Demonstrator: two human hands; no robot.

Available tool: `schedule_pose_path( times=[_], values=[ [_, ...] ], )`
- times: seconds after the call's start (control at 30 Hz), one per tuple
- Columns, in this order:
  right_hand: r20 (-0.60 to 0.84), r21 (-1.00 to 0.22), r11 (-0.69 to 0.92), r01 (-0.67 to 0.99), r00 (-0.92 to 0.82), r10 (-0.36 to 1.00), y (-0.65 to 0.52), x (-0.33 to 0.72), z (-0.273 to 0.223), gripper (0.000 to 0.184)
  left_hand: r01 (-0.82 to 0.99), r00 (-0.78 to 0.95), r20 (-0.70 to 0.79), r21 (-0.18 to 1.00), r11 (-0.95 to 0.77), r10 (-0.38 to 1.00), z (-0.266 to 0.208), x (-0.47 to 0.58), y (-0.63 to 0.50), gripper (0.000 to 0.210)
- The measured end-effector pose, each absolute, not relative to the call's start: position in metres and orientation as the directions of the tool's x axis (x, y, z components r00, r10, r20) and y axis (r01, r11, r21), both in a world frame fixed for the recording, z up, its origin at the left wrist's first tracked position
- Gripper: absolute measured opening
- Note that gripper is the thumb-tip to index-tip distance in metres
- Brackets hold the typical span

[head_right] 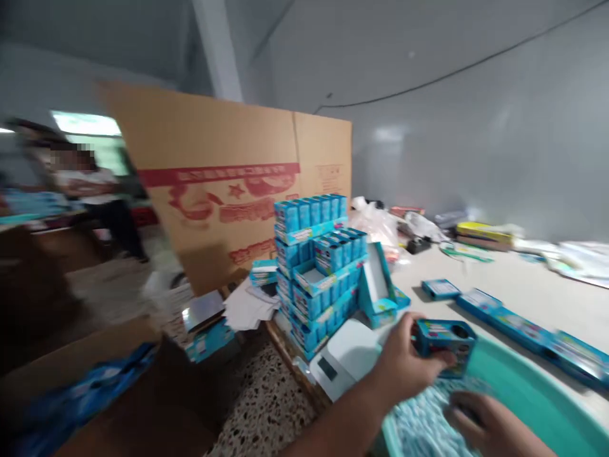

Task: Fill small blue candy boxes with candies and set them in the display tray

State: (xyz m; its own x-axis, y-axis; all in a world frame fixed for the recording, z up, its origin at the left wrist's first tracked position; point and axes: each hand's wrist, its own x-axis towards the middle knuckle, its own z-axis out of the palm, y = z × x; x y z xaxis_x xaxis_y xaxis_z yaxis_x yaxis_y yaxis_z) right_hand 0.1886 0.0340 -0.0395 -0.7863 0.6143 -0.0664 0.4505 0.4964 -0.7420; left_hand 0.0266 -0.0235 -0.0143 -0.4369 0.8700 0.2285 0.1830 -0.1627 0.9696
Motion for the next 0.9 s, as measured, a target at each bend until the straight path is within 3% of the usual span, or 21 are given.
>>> schedule_pose_path(
  times=[0.17,0.3,0.4,0.47,0.63,0.77,0.9],
  values=[
    [-0.142,-0.917,0.195,0.348,-0.741,0.656,0.037,0.194,-0.004,0.045,0.435,-0.253,0.158,0.9,-0.034,0.954,-0.003,0.019,-0.026,0.049],
    [-0.003,-1.0,0.008,0.015,-0.629,0.777,0.036,0.186,0.019,0.043,0.508,-0.215,0.218,0.858,-0.082,0.952,-0.001,0.012,-0.022,0.046],
    [0.109,-0.961,-0.005,-0.277,-0.395,0.912,0.036,0.177,0.026,0.038,0.528,-0.081,0.239,0.833,-0.162,0.968,-0.002,0.012,-0.022,0.039],
    [0.144,-0.922,0.04,-0.385,-0.246,0.959,0.038,0.171,0.026,0.035,0.545,-0.023,0.306,0.802,-0.245,0.952,-0.002,0.013,-0.024,0.035],
    [0.158,-0.875,0.135,-0.465,-0.011,0.987,0.048,0.164,0.023,0.03,0.566,0.016,0.41,0.748,-0.346,0.912,-0.001,0.013,-0.027,0.034],
    [0.066,-0.864,0.081,-0.498,0.048,0.997,0.049,0.166,0.018,0.022,0.51,0.102,0.323,0.795,-0.328,0.941,0.003,0.014,-0.026,0.035],
    [0.019,-0.85,0.038,-0.526,0.04,0.999,0.048,0.167,0.015,0.021,0.505,0.059,0.233,0.832,-0.23,0.971,0.005,0.017,-0.023,0.035]
  ],
)
